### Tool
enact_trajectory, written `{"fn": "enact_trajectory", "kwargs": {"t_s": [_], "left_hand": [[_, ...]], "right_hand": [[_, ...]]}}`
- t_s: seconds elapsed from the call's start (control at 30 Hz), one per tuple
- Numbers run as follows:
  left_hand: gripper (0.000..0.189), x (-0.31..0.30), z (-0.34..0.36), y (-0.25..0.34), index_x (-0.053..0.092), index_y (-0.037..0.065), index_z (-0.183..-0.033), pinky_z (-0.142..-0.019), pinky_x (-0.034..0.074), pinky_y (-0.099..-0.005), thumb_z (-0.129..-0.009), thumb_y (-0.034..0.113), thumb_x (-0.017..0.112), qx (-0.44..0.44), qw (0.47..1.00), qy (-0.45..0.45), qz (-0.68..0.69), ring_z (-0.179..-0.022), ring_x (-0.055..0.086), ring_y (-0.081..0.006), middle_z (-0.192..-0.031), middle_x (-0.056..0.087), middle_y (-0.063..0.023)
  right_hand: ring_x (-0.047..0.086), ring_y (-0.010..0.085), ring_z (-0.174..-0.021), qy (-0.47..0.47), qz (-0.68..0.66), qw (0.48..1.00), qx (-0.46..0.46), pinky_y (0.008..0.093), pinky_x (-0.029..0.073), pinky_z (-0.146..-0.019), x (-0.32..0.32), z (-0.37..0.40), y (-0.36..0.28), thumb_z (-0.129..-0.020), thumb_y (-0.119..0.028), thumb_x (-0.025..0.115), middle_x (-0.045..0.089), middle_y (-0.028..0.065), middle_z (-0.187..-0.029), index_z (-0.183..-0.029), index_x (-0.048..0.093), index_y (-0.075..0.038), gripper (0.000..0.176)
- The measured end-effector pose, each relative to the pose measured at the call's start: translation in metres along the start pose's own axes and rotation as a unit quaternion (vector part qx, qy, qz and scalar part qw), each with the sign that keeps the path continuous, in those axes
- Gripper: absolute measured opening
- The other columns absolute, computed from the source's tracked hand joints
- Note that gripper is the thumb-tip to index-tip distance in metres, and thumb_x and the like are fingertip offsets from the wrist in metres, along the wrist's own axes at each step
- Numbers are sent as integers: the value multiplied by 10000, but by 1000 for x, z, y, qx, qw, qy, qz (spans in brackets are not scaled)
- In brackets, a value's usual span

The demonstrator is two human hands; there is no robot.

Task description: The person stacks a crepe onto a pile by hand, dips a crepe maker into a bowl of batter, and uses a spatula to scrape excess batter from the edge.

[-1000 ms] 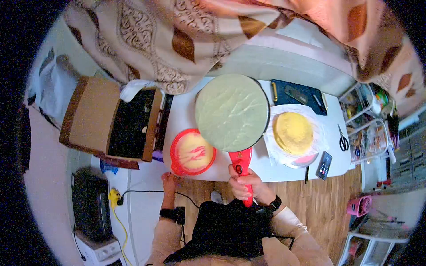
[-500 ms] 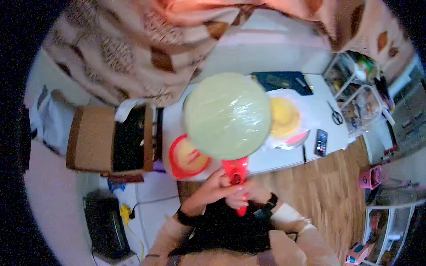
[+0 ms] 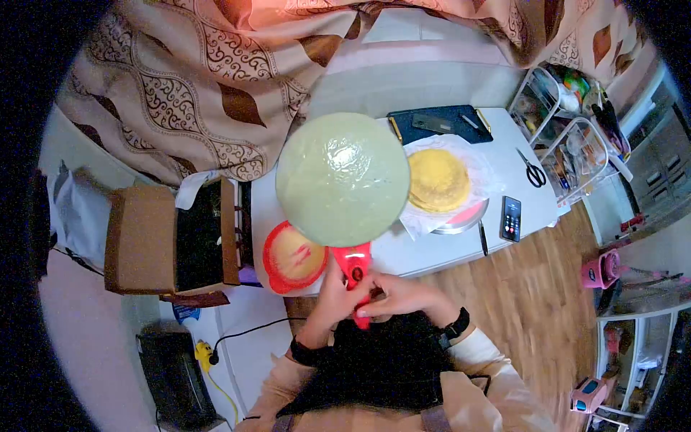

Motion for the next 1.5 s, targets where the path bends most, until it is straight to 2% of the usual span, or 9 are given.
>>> {"fn": "enact_trajectory", "kwargs": {"t_s": [0.2, 0.3, 0.43, 0.67, 0.87, 0.93, 1.03, 1.23, 1.5], "left_hand": [[354, -1, -1, -34, 348, -3, -997, -594, 486, -349, -749, 68, 591, -144, 984, 99, 22, -709, 618, -282, -767, 603, -159], [397, 7, -5, -22, 346, 5, -1029, -595, 465, -411, -740, 111, 596, -91, 970, 147, -172, -713, 593, -369, -749, 588, -213], [412, 27, -8, 8, 373, 21, -1049, -621, 445, -455, -727, 149, 596, -108, 933, 199, -280, -730, 563, -418, -763, 572, -236], [489, 54, -1, 50, 369, 45, -1137, -628, 457, -456, -721, 156, 601, -159, 887, 273, -338, -760, 571, -404, -839, 579, -235], [514, 61, 11, 73, 357, 46, -1162, -617, 453, -467, -725, 163, 601, -161, 867, 307, -357, -754, 571, -404, -837, 582, -237], [521, 57, 12, 76, 348, 41, -1171, -617, 450, -470, -727, 158, 597, -180, 860, 310, -362, -755, 569, -407, -836, 582, -239], [513, 51, 14, 74, 333, 27, -1173, -627, 442, -478, -733, 130, 576, -213, 849, 312, -371, -767, 559, -418, -831, 576, -252], [464, 41, -4, 81, 321, 2, -1149, -646, 424, -496, -745, 92, 532, -145, 867, 322, -353, -798, 536, -445, -880, 551, -274], [424, 24, -11, 104, 320, -33, -1110, -652, 411, -494, -749, 59, 524, -94, 874, 316, -357, -787, 523, -456, -846, 534, -282]], "right_hand": [[560, 151, -864, 141, -13, 985, 95, 283, 446, -761, -81, 78, 56, -859, -172, 544, 611, 74, -943, -972, 542, 10, 214], [569, 241, -849, 439, 269, 843, 157, 354, 452, -757, -181, 160, 130, -798, -112, 553, 595, 132, -921, -1023, 523, 16, 261], [508, 369, -878, 452, 549, 671, 209, 440, 415, -800, -237, 196, 172, -746, -120, 541, 531, 218, -941, -1061, 467, 56, 368], [526, 400, -878, 370, 488, 724, 318, 448, 445, -752, -269, 173, 216, -794, -154, 483, 520, 239, -938, -989, 453, 43, 279], [598, 370, -689, 493, 284, 771, 286, 434, 473, -603, -289, 211, 248, -876, -170, 412, 580, 249, -770, -948, 453, -36, 157], [589, 278, -679, 588, 348, 723, 103, 384, 442, -590, -278, 238, 199, -909, -256, 411, 598, 157, -774, -1024, 510, -43, 261], [554, 216, -806, 606, 192, 742, 212, 310, 431, -721, -253, 244, 89, -924, -210, 367, 580, 156, -908, -1029, 501, 26, 292], [574, 239, -614, 402, 480, 747, -225, 300, 457, -529, -163, 137, -130, -707, 33, 543, 567, 113, -748, -1044, 555, -23, 341], [483, 179, -449, 377, 565, 681, -273, 289, 394, -399, -109, 80, -169, -718, -85, 614, 449, 41, -612, -1019, 595, -75, 302]]}}
Point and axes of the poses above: each hand's wrist, its own z-axis away from the middle knuckle, its own x-axis out of the palm, y = z × x, the point moved 6 cm from there along -z, towards the middle knuckle
